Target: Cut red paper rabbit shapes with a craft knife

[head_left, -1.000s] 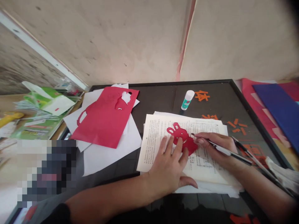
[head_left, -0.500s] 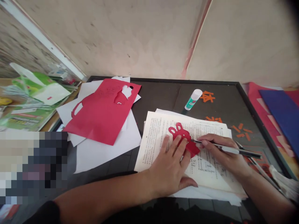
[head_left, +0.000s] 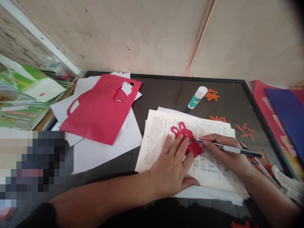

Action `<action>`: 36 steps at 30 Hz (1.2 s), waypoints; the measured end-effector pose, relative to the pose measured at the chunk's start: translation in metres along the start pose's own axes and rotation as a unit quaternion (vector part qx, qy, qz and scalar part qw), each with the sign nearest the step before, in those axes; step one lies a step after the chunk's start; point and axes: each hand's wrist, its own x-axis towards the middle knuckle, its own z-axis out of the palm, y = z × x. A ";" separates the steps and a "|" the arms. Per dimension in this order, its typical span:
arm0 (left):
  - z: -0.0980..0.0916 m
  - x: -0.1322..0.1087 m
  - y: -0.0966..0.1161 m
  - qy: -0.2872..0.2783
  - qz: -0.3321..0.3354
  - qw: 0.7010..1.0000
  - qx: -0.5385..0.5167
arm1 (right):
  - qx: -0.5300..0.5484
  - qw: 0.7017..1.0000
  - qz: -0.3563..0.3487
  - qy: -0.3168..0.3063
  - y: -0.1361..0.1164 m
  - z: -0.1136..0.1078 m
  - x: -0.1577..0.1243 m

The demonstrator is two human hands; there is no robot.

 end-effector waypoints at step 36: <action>-0.001 0.000 -0.001 -0.013 -0.004 1.000 -0.014 | -0.017 1.000 -0.006 -0.014 0.002 0.000 0.001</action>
